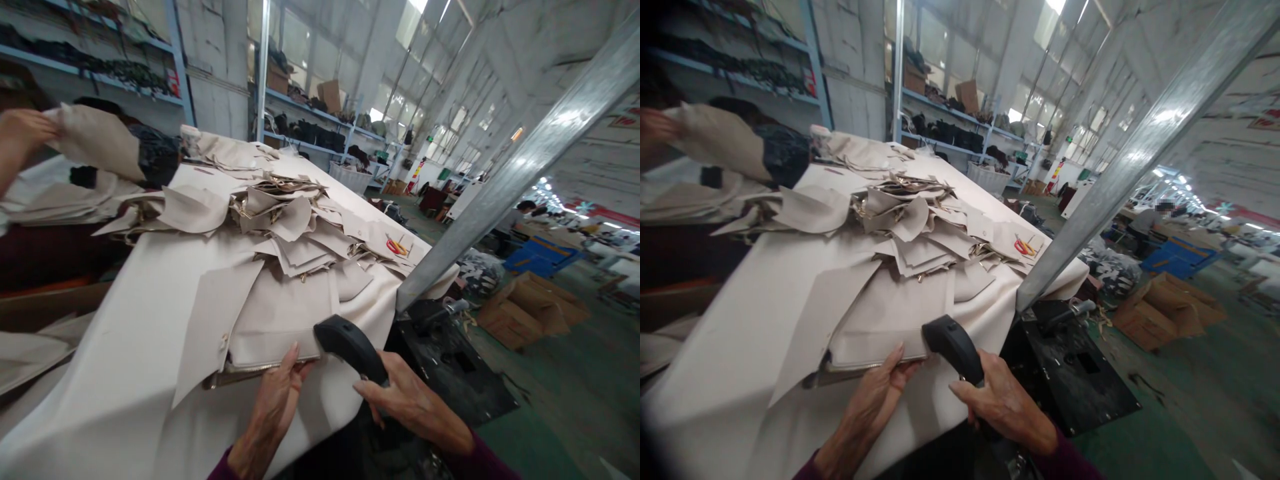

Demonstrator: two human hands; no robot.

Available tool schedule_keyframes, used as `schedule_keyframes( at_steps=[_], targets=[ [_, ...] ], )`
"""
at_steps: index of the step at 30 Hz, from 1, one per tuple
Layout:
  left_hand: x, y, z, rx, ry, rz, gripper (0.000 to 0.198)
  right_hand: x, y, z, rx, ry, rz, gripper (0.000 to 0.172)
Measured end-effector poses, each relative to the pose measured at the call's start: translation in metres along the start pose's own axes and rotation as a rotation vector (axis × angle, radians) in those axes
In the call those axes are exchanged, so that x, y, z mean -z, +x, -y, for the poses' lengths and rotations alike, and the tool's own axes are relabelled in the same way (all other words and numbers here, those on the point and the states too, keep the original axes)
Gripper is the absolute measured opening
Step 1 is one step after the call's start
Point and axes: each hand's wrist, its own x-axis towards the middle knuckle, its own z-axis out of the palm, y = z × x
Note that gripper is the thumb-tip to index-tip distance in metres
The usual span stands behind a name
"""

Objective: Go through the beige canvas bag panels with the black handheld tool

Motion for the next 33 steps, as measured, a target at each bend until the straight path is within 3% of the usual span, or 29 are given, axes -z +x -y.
schedule_keyframes(
  at_steps=[4,7,13,17,19,24,28,31,33],
  targets=[
    [0.008,-0.001,-0.002,0.030,-0.029,-0.024,0.037,0.004,0.014,0.002,0.051,-0.014,-0.127,0.024],
    [0.008,-0.002,-0.005,0.045,-0.048,-0.023,0.035,0.016,0.005,0.007,0.031,-0.064,-0.217,0.026],
    [0.005,-0.001,-0.006,0.019,-0.054,-0.016,0.043,0.015,-0.029,0.008,-0.044,-0.084,-0.115,0.026],
    [0.007,-0.005,-0.006,0.014,-0.030,-0.001,0.050,-0.001,-0.014,0.001,-0.024,-0.021,-0.011,0.025],
    [0.009,-0.011,-0.009,0.016,-0.020,-0.004,0.051,-0.004,0.001,0.000,0.025,-0.013,-0.037,0.022],
    [0.024,-0.032,-0.023,0.027,0.071,-0.085,0.040,0.001,0.014,0.003,0.080,-0.064,-0.199,0.030],
    [0.051,-0.043,-0.024,0.032,0.256,-0.217,0.028,0.004,0.004,0.000,0.097,-0.109,-0.107,0.028],
    [0.067,-0.047,-0.021,0.044,0.354,-0.346,0.037,-0.002,-0.004,-0.004,0.040,-0.128,-0.036,0.022],
    [0.069,-0.049,-0.022,0.056,0.349,-0.357,0.041,-0.006,-0.006,-0.006,0.017,-0.138,-0.002,0.024]
  ],
)
